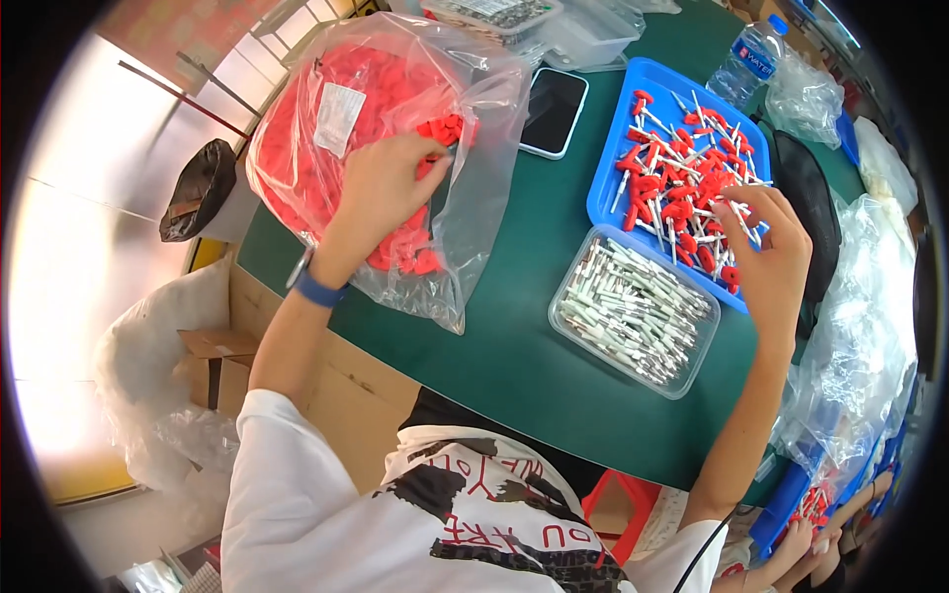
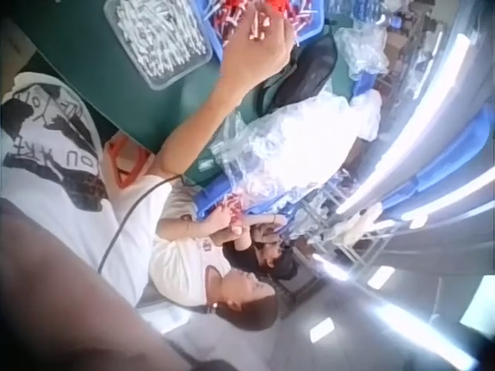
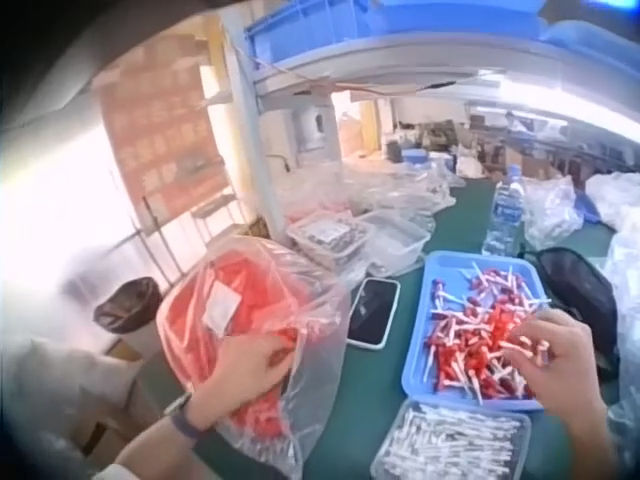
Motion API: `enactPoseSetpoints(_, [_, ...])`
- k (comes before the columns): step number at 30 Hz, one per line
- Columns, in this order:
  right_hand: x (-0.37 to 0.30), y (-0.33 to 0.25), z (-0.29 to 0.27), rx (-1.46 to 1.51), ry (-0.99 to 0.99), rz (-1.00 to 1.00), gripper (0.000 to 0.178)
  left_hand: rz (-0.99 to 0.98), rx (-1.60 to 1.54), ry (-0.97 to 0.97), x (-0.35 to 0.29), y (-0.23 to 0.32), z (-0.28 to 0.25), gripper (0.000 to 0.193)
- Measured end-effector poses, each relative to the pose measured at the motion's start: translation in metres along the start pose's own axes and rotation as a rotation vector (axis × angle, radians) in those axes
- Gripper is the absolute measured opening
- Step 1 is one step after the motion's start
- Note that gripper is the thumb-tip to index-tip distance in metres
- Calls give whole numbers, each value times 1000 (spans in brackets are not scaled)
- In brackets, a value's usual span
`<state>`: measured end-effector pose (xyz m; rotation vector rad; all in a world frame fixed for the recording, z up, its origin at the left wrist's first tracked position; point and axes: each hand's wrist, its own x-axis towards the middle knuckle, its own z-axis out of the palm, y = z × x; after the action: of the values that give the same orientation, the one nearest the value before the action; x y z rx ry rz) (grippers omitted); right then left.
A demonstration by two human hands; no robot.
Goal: Assembling small red plastic parts with white stems at a factory workbench.
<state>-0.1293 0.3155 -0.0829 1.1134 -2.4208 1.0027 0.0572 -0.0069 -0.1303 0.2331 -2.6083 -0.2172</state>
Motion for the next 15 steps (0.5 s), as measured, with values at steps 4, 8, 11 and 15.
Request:
enactPoseSetpoints(4, [-6,-23,2,98,-110,-108,14,-73,249,-76,30,-15,33,20])
enactPoseSetpoints(8, [-10,-25,-2,57,-186,-234,18,-13,328,12,36,-21,41,22])
enactPoseSetpoints(11, [-12,-25,-5,43,-188,-252,20,-119,239,24,27,-6,25,24])
enactPoseSetpoints(15, [-12,-26,-9,74,-201,-255,17,-334,-129,-42,6,2,-3,23])
